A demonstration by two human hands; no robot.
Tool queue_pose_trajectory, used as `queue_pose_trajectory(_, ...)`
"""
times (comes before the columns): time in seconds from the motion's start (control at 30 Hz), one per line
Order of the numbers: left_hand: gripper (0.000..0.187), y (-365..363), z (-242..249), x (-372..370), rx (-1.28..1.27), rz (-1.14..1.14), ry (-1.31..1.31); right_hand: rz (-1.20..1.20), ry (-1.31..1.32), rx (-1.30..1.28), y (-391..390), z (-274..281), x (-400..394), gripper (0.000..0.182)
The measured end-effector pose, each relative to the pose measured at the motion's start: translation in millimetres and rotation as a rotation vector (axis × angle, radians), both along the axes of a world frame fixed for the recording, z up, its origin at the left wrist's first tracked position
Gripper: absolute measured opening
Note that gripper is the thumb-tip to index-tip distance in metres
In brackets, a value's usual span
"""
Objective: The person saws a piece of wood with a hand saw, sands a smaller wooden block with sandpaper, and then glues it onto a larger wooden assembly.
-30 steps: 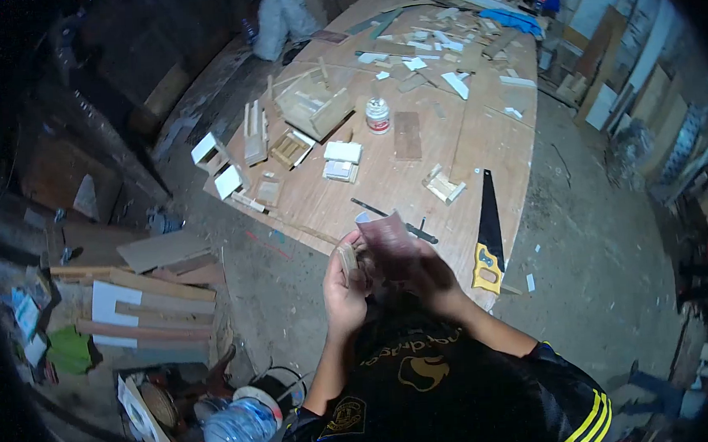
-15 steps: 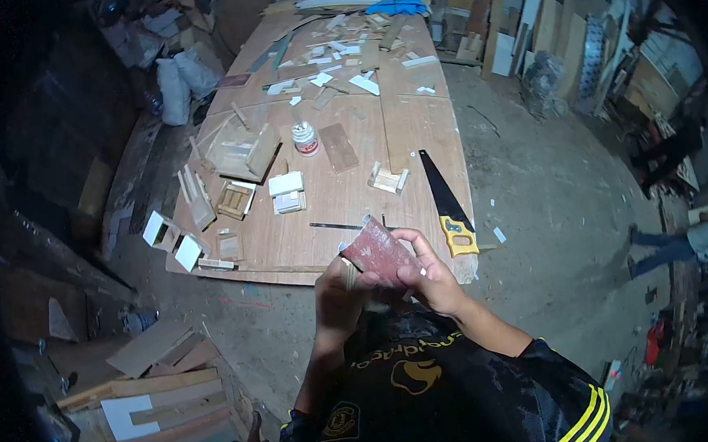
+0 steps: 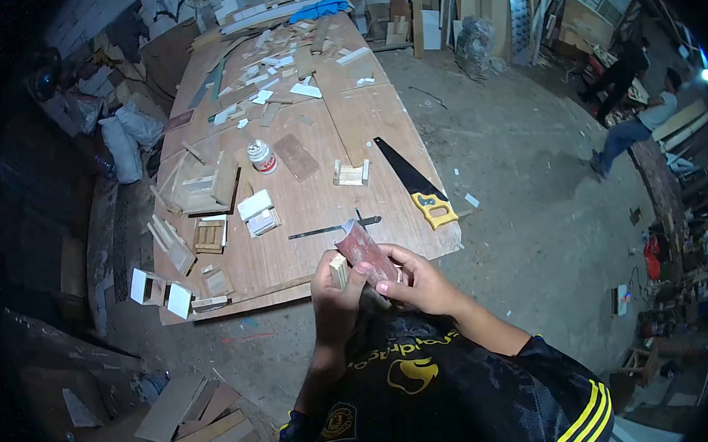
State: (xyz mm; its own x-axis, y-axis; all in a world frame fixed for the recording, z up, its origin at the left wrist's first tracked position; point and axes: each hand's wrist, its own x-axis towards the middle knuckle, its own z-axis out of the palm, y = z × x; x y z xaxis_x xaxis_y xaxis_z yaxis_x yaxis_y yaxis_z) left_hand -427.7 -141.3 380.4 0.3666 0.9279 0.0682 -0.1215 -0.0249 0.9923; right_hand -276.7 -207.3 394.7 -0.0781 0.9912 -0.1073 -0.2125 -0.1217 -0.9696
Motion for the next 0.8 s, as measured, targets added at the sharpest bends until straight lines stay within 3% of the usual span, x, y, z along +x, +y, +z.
queue_pose_trajectory(0.03, 0.023, -0.2, 2.4, -3.0, 0.004, -0.013, -0.002, -0.013, -0.002, 0.004, -0.1, -1.4, -2.7, 0.055)
queue_pose_trajectory(0.13, 0.028, -4.2, 32.5, -2.1, -0.398, -0.044, -0.371, -0.065, -0.268, 0.133, -0.2, -8.7, -4.9, 0.054)
queue_pose_trajectory(0.17, 0.029, 4.8, 5.1, -7.6, -0.303, 0.027, -0.248, -0.081, -0.413, 0.278, 2.5, -14.9, -4.0, 0.050)
queue_pose_trajectory(0.23, 0.027, 16.4, -19.9, -14.3, -0.127, 0.044, -0.210, -0.001, -0.265, 0.142, 4.1, -15.3, -2.6, 0.055)
queue_pose_trajectory(0.3, 0.026, 22.0, -27.0, -12.5, -0.056, 0.007, -0.192, -0.022, -0.316, 0.083, 3.7, -9.6, -2.8, 0.053)
queue_pose_trajectory(0.4, 0.028, 24.7, -20.7, -7.2, -0.142, 0.001, -0.178, -0.080, -0.321, 0.081, 1.4, -7.6, 4.4, 0.052)
queue_pose_trajectory(0.6, 0.027, 38.5, -35.3, 7.4, -0.067, -0.081, -0.129, -0.157, -0.288, 0.053, -7.3, -3.8, 19.6, 0.054)
queue_pose_trajectory(0.8, 0.020, 41.6, -23.5, 23.1, -0.207, -0.104, -0.174, -0.282, -0.126, 0.126, -13.0, -11.3, 37.1, 0.077)
